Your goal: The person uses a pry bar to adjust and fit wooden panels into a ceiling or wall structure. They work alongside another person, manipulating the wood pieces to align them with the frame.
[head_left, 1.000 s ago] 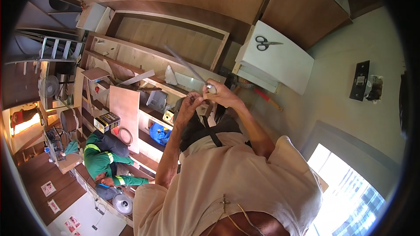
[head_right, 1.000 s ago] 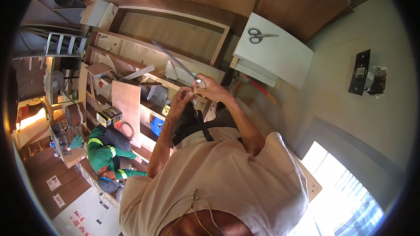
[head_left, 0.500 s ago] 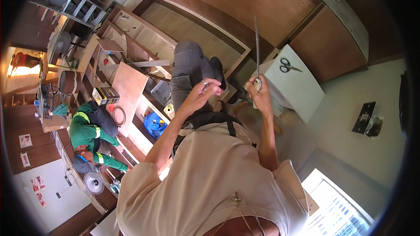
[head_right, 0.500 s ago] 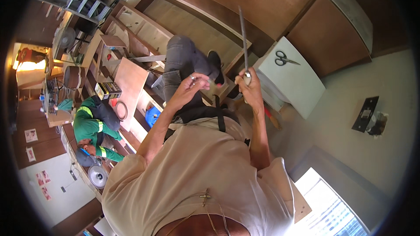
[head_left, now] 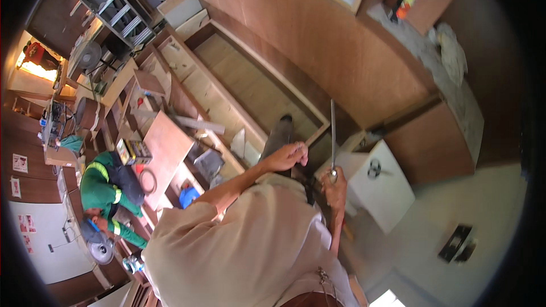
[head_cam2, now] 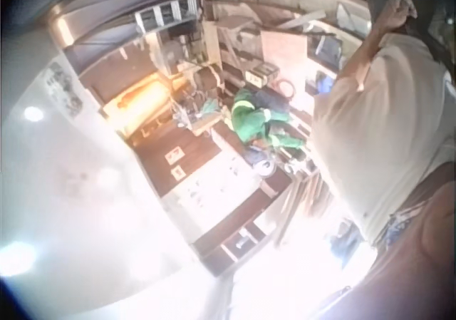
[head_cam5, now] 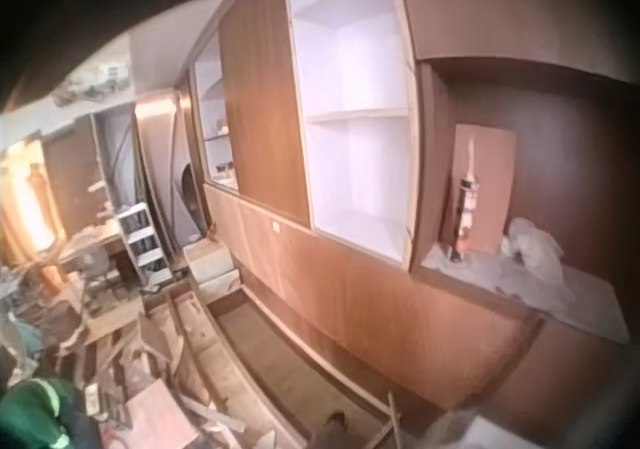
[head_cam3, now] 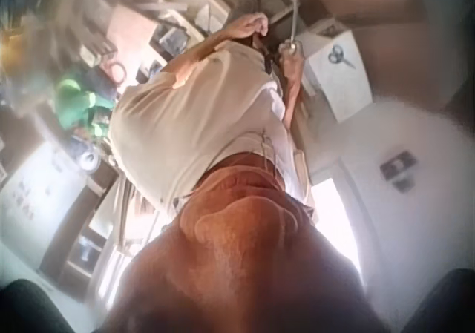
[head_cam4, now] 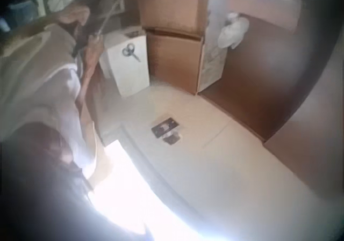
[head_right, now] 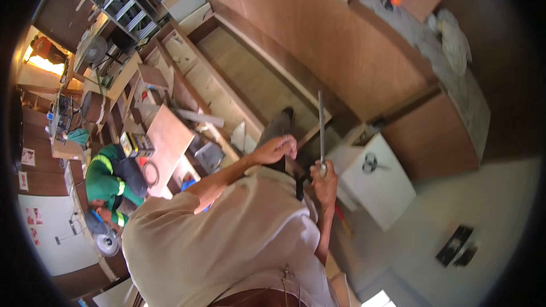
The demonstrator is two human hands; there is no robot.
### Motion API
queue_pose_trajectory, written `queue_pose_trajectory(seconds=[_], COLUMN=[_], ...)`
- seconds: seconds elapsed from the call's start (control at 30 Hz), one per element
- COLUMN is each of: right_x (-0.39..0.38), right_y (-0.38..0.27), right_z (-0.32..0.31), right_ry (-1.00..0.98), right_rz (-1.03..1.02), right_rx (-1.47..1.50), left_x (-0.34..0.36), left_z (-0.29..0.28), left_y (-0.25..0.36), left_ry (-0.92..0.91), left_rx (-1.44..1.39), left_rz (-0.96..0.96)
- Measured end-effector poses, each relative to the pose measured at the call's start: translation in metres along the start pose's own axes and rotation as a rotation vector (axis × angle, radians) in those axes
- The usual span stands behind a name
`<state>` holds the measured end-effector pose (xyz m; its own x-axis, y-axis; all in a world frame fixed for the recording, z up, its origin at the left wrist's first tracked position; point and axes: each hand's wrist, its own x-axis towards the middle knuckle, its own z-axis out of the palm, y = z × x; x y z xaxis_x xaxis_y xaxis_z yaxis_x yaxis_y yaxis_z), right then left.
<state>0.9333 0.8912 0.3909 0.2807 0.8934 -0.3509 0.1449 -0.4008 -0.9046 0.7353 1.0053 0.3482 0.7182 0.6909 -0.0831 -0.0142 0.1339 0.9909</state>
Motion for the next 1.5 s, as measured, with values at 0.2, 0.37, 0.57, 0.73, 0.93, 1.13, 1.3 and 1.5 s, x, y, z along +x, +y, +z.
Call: queue_pose_trajectory(seconds=[0.2,0.37,0.57,0.73,0.93,1.13,1.3,1.5], right_x=[0.176,0.336,0.441,0.469,0.475,0.484,0.518,0.545], right_y=[-0.053,-0.132,-0.172,-0.199,-0.201,-0.21,-0.21,-0.178], right_z=[0.052,0.109,0.153,0.201,0.26,0.332,0.412,0.511], right_ry=[0.008,-0.262,-0.483,-0.606,-0.766,-0.976,-1.195,-1.407], right_rz=[-0.335,-0.198,-0.216,-0.078,-0.206,-0.138,-0.187,-0.004], right_rx=[-0.305,-0.521,-0.762,-0.781,-0.855,-0.695,-0.702,-0.698], left_x=[0.11,0.198,0.216,0.164,0.073,0.009,0.007,0.023], left_z=[-0.13,-0.291,-0.41,-0.439,-0.42,-0.383,-0.378,-0.411], left_y=[-0.062,-0.116,-0.103,-0.144,-0.178,-0.201,-0.159,-0.183], left_ry=[0.142,0.39,0.652,0.736,0.73,1.304,1.446,1.647], left_rx=[0.313,0.433,0.162,-0.002,-0.115,-0.25,-0.156,-0.214], left_rz=[-0.122,-0.308,-0.474,-0.506,-0.745,-0.652,-0.689,-0.738])
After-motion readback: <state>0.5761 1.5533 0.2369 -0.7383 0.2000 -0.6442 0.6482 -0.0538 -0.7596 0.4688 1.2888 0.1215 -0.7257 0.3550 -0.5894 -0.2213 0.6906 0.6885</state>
